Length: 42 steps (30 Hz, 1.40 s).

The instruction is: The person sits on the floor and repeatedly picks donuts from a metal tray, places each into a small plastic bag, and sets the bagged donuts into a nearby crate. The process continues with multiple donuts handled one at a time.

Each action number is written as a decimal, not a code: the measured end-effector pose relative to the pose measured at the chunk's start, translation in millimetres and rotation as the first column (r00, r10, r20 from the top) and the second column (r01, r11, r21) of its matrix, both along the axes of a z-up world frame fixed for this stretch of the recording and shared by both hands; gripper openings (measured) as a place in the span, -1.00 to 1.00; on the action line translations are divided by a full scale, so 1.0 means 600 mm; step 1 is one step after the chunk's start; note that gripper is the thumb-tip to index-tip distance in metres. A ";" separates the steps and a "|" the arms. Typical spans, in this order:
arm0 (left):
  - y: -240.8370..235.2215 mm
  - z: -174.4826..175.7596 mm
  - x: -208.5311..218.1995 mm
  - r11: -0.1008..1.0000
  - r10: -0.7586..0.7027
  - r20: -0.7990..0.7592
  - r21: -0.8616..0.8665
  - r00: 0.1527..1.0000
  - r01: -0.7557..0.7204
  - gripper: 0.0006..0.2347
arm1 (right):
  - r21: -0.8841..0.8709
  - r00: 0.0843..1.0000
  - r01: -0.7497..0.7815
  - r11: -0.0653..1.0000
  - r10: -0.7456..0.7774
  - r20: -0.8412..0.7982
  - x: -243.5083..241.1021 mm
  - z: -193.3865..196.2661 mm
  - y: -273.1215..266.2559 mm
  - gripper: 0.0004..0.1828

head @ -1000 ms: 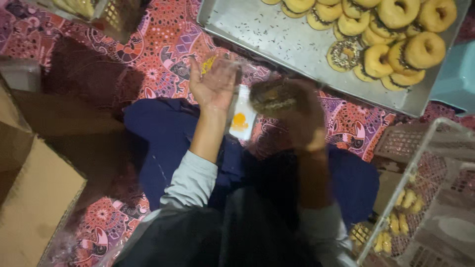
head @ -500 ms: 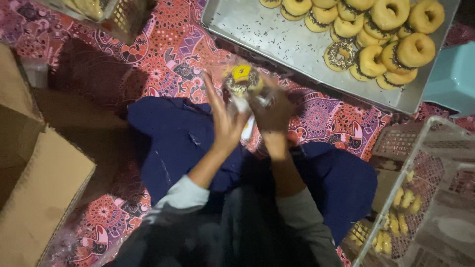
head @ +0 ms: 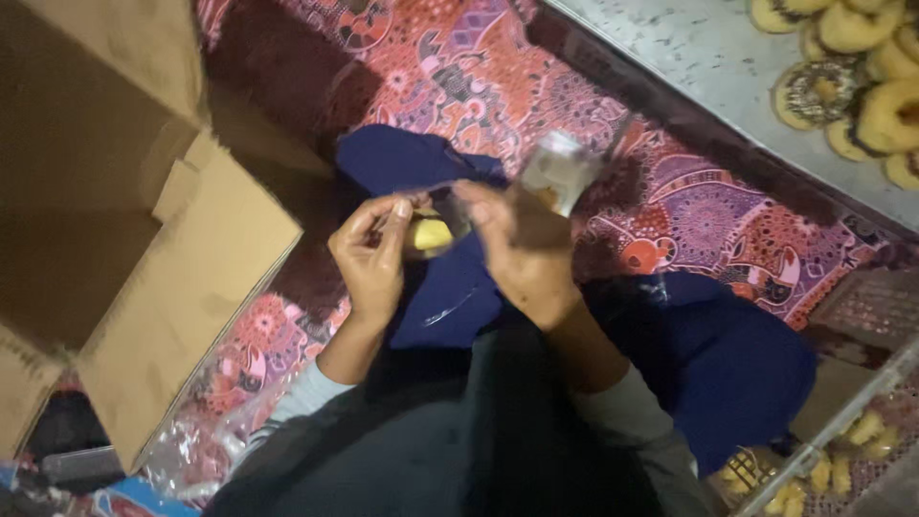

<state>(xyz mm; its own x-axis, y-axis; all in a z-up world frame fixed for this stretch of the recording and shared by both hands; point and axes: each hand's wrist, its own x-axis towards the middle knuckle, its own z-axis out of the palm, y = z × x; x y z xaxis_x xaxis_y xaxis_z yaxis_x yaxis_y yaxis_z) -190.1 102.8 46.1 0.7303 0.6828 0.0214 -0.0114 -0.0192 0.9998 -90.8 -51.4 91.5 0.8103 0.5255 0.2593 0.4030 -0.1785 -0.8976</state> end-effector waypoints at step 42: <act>0.027 -0.068 0.005 0.998 0.059 0.044 -0.038 0.997 -0.058 -0.90 | 0.121 0.980 0.193 0.974 -0.185 -0.079 0.013 -0.161 0.063 -0.77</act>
